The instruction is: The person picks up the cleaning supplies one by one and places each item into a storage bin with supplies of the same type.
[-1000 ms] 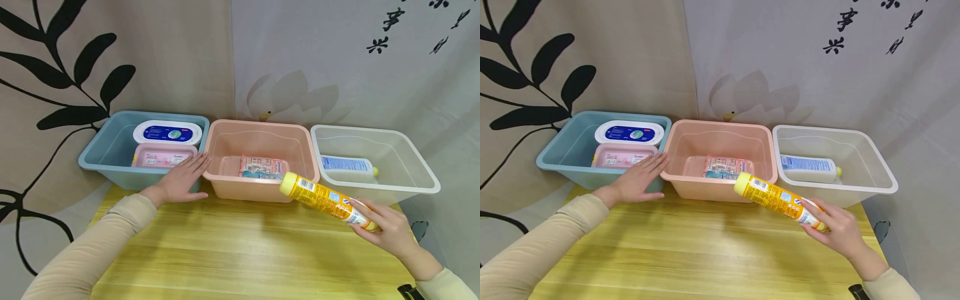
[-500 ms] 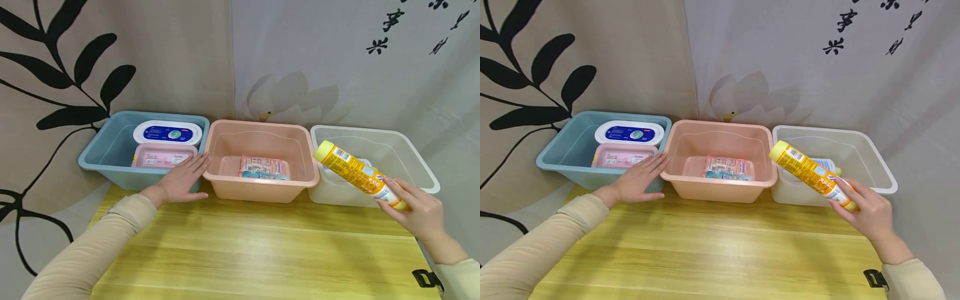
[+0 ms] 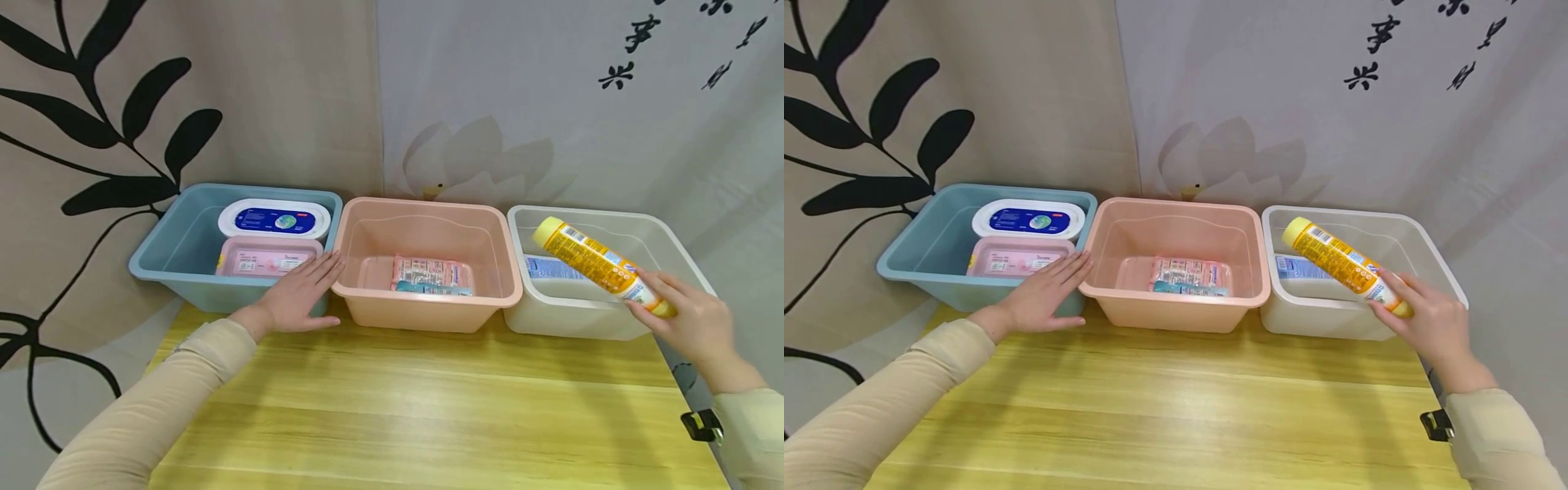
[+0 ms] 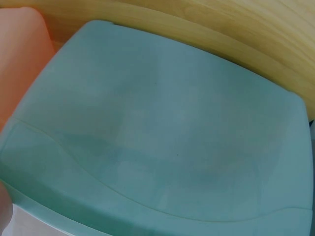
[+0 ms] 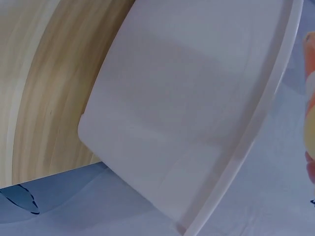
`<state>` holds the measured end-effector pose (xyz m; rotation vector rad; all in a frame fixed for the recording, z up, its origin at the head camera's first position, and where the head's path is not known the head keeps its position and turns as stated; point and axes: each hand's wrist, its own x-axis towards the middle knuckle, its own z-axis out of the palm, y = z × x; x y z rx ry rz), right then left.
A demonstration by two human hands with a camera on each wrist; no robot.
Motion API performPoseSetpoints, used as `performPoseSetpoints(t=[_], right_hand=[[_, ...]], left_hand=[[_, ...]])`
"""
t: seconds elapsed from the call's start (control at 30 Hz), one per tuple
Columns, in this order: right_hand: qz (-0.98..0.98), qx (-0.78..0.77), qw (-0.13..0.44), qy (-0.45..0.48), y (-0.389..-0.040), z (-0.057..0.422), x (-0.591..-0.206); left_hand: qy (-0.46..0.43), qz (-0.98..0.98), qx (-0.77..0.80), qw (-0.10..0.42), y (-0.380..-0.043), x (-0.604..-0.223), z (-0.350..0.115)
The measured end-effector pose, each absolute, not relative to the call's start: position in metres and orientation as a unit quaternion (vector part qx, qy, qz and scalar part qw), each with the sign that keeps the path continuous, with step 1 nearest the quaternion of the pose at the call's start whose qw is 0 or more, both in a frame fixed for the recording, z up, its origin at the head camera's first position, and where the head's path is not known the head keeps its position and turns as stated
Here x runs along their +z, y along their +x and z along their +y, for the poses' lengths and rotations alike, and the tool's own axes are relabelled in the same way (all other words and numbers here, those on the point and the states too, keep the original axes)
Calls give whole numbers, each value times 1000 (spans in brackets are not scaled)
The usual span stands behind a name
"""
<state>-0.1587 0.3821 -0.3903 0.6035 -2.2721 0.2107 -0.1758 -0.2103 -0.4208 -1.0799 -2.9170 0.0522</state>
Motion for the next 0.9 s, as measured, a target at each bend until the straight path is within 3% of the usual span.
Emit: performPoseSetpoints(t=[0.9], right_hand=[[-964,42,154,211,-209,381,-397]], left_hand=[[-355,-934,17,26,-176,-423,-211]])
